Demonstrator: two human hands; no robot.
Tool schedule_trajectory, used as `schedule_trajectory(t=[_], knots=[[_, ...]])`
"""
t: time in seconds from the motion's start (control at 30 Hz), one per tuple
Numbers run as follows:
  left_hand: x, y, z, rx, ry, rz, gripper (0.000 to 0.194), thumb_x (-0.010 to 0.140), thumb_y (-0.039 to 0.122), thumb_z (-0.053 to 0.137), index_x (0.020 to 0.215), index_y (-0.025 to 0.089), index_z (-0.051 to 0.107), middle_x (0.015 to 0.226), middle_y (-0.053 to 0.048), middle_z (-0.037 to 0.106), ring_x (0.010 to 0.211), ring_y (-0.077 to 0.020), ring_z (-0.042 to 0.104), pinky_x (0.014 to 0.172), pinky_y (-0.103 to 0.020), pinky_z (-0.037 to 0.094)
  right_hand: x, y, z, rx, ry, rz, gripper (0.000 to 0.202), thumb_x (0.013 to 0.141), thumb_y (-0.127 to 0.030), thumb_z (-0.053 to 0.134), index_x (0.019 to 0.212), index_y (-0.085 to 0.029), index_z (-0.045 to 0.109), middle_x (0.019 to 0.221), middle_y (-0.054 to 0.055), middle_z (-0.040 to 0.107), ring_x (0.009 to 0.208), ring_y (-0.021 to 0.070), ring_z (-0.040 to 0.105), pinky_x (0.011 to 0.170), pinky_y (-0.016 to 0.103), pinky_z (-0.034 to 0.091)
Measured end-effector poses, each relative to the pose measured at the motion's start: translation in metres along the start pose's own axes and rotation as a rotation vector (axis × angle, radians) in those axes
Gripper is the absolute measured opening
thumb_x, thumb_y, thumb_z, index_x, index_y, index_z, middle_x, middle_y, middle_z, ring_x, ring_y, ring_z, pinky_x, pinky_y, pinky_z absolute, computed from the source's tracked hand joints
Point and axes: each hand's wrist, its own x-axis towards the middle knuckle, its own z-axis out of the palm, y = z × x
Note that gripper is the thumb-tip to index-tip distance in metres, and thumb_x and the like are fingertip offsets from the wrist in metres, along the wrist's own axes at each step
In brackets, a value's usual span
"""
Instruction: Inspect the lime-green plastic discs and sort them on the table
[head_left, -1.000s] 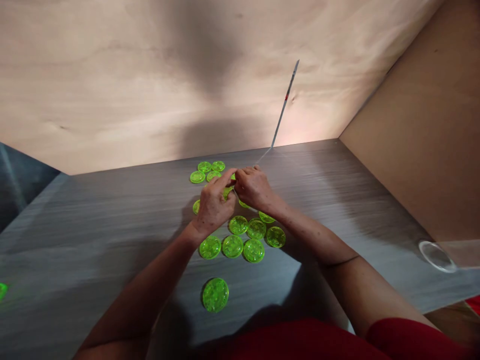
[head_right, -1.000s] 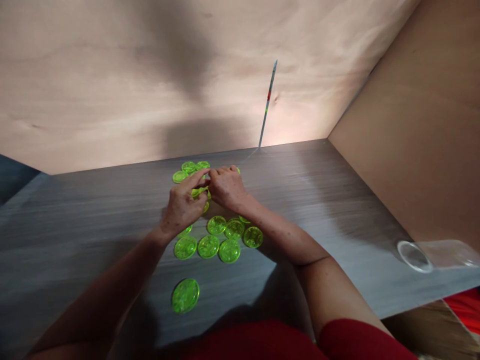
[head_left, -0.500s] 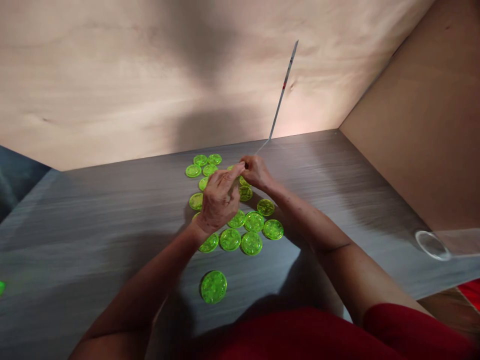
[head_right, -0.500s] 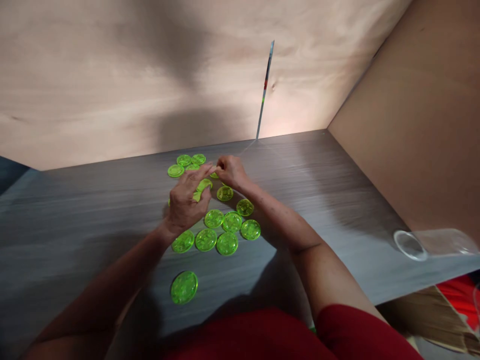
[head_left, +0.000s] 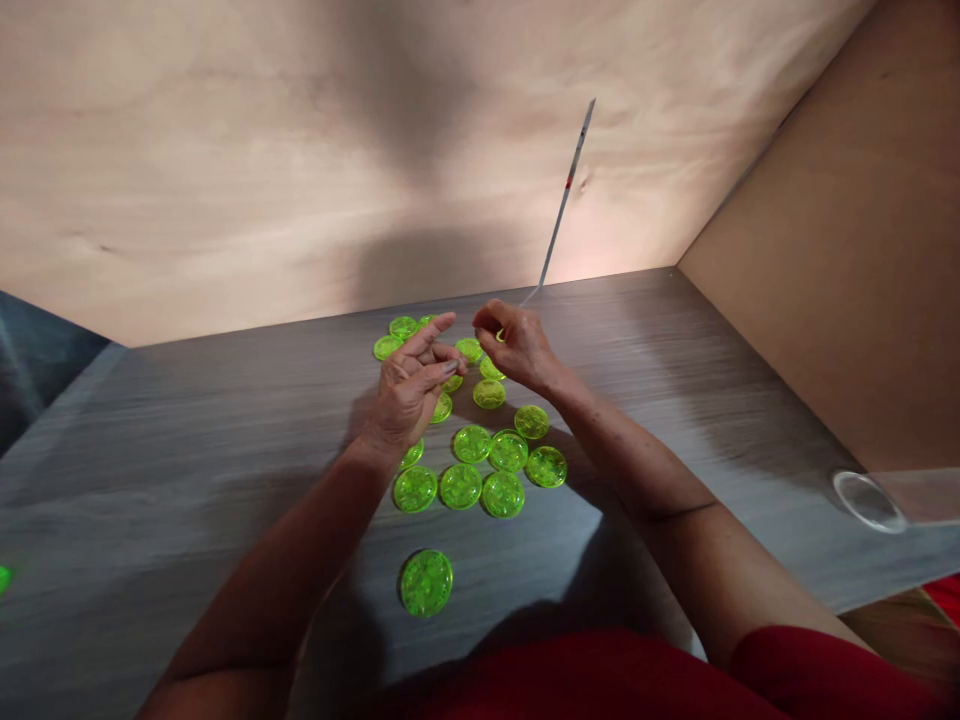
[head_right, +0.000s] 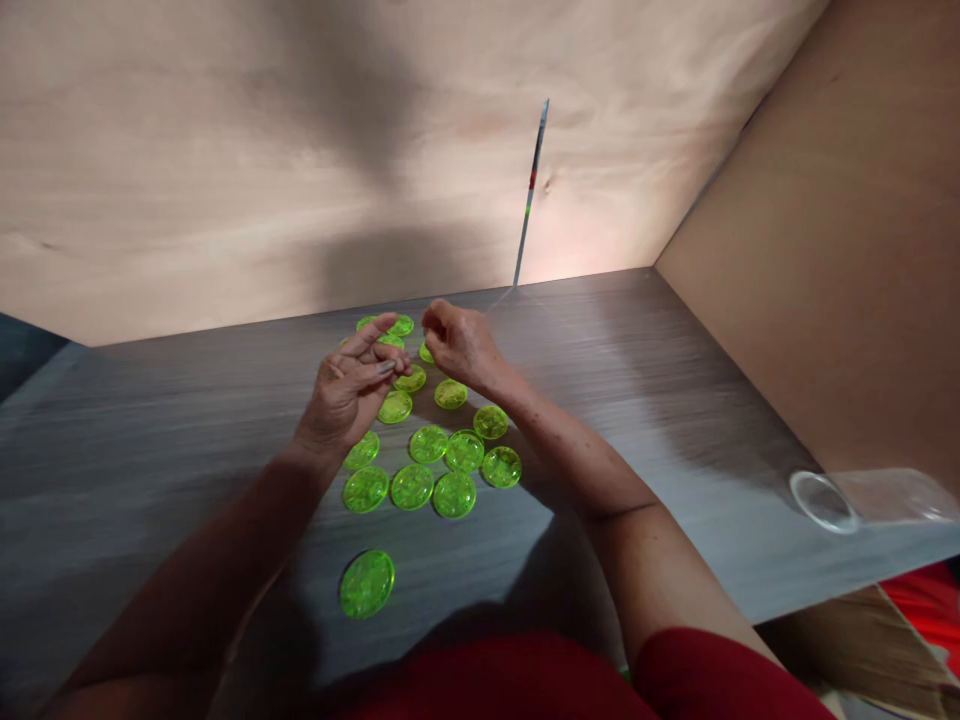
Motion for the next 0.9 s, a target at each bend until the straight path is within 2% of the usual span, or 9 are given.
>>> schedule_trajectory(t=[0.13,0.37,0.5,0.57,0.63,0.73,0.8,0.9], knots=[[-0.001,0.004,0.001,-0.019,-0.032,0.011,0.058,0.083,0.027,0.085,0.14,0.026,0.082,0.092,-0.003,0.083,0.087,-0.0182,0.077,0.086,-0.033,0.064,-0.001,-0.008,-0.001,0.037,0.016,0.033,0.015,0.095,-0.018,0.058,0.08,-0.023,0.058,0.074,-0.001,0.067,0.07,0.014,0.056,0.075,0.029,0.046],[-0.003,0.012,0.005,0.021,-0.022,0.044,0.057,0.079,0.026,0.082,0.137,0.026,0.083,0.087,-0.004,0.081,0.086,-0.0209,0.076,0.082,-0.035,0.063,-0.007,-0.027,-0.007,0.105,0.025,0.007,0.016,0.093,-0.019,0.057,0.078,-0.023,0.058,0.071,-0.002,0.065,0.069,0.013,0.054,0.074,0.028,0.045],[-0.004,0.015,0.008,0.04,-0.003,0.077,0.057,0.081,0.027,0.086,0.138,0.026,0.081,0.088,-0.002,0.081,0.082,-0.0177,0.074,0.082,-0.033,0.063,-0.01,-0.036,-0.016,0.158,0.004,0.017,0.021,0.095,-0.018,0.059,0.074,-0.022,0.059,0.07,-0.002,0.064,0.069,0.0122,0.054,0.071,0.028,0.043],[-0.004,0.015,0.008,0.086,0.013,0.087,0.058,0.082,0.029,0.088,0.139,0.026,0.08,0.089,-0.002,0.082,0.08,-0.0168,0.074,0.079,-0.031,0.062,-0.01,-0.037,-0.019,0.22,-0.056,0.028,0.036,0.103,-0.029,0.063,0.068,-0.022,0.056,0.064,-0.003,0.06,0.064,0.0111,0.049,0.065,0.027,0.039],[-0.004,0.015,0.008,0.139,0.026,0.099,0.059,0.082,0.031,0.089,0.14,0.026,0.079,0.09,-0.002,0.082,0.081,-0.0171,0.076,0.077,-0.03,0.063,-0.011,-0.037,-0.021,0.317,-0.171,0.052,0.05,0.108,-0.048,0.068,0.066,-0.022,0.057,0.059,-0.003,0.058,0.059,0.0101,0.046,0.059,0.026,0.035],[-0.004,0.016,0.008,0.215,0.044,0.13,0.059,0.084,0.032,0.088,0.142,0.025,0.078,0.091,-0.001,0.082,0.085,-0.0182,0.08,0.079,-0.03,0.066,-0.011,-0.038,-0.02,0.457,-0.324,0.104,0.063,0.102,-0.074,0.075,0.069,-0.021,0.063,0.056,-0.003,0.06,0.053,0.0089,0.047,0.052,0.024,0.032],[-0.004,0.016,0.008,0.267,0.06,0.148,0.058,0.085,0.031,0.088,0.141,0.024,0.078,0.091,-0.001,0.083,0.087,-0.0189,0.081,0.081,-0.031,0.068,-0.012,-0.04,-0.018,0.508,-0.348,0.125,0.068,0.098,-0.081,0.077,0.069,-0.021,0.062,0.055,-0.003,0.061,0.051,0.0081,0.047,0.05,0.023,0.031],[-0.004,0.017,0.008,0.318,0.083,0.158,0.056,0.086,0.03,0.087,0.141,0.024,0.078,0.092,-0.002,0.084,0.088,-0.0196,0.082,0.083,-0.032,0.07,-0.013,-0.041,-0.014,0.558,-0.334,0.116,0.068,0.098,-0.08,0.079,0.068,-0.021,0.06,0.055,-0.004,0.06,0.051,0.0074,0.047,0.05,0.022,0.034]])
